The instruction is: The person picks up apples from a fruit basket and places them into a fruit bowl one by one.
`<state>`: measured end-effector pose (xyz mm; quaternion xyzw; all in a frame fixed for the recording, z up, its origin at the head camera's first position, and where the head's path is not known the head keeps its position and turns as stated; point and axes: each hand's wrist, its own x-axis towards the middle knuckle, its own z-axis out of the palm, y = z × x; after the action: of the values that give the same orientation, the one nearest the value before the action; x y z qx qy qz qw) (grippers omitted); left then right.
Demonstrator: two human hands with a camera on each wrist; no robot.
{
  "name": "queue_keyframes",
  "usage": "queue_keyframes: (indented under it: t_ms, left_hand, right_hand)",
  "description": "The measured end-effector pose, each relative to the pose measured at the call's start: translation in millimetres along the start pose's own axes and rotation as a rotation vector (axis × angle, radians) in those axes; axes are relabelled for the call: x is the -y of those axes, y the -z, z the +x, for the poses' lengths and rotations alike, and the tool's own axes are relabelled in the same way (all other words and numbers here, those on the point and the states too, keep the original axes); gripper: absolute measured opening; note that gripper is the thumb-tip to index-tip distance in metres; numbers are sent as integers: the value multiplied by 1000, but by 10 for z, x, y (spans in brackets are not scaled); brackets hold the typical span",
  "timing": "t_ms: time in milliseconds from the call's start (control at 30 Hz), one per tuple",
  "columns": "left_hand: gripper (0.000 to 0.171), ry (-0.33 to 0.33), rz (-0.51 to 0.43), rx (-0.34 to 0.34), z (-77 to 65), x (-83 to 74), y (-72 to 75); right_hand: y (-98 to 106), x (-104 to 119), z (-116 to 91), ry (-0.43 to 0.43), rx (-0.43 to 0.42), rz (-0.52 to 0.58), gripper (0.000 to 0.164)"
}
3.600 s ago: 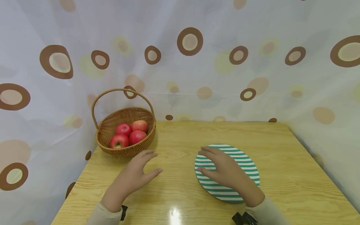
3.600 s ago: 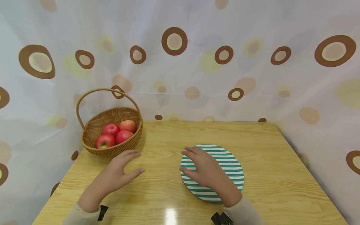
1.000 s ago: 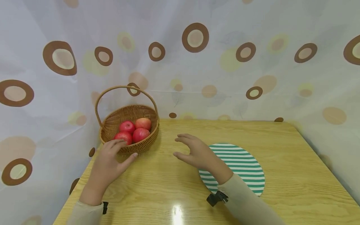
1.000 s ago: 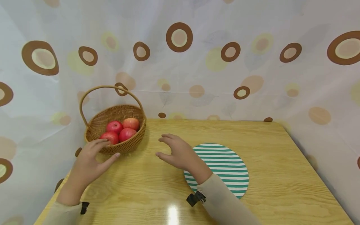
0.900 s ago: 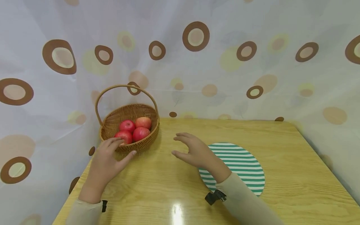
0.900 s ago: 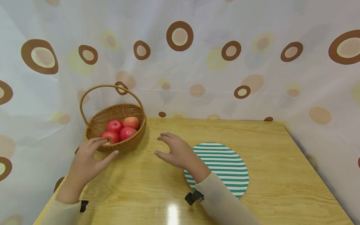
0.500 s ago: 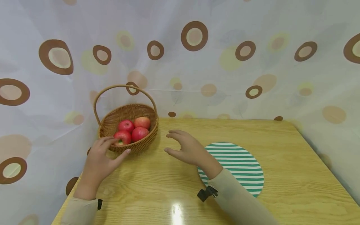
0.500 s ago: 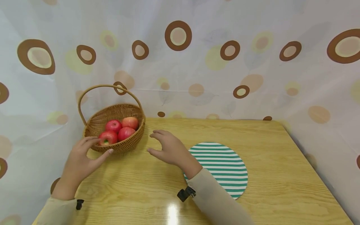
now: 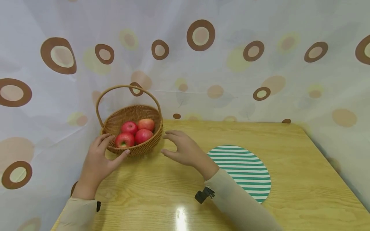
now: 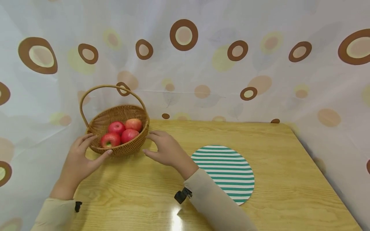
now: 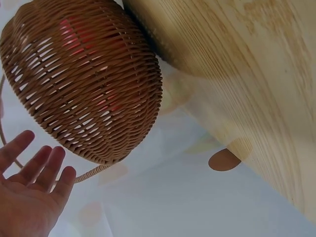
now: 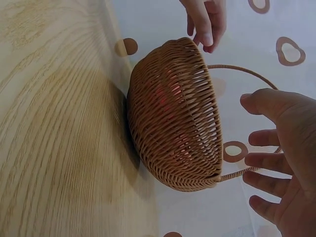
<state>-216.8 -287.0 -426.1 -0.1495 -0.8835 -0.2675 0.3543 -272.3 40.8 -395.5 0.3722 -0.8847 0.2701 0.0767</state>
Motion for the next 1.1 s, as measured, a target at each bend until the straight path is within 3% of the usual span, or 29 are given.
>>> queue_keyframes:
  t_ms: [300, 567, 1100]
  left_hand:
    - [67, -4, 14, 17, 42, 73, 22]
    - [68, -5, 48, 50, 88, 109, 34]
    - [84, 83, 46, 176, 219, 333, 10]
  right_hand:
    - [-119, 77, 172, 32, -11, 3, 54]
    - [-212, 102, 288, 11, 25, -74, 57]
    - [-347, 59, 509, -15, 45, -151, 66]
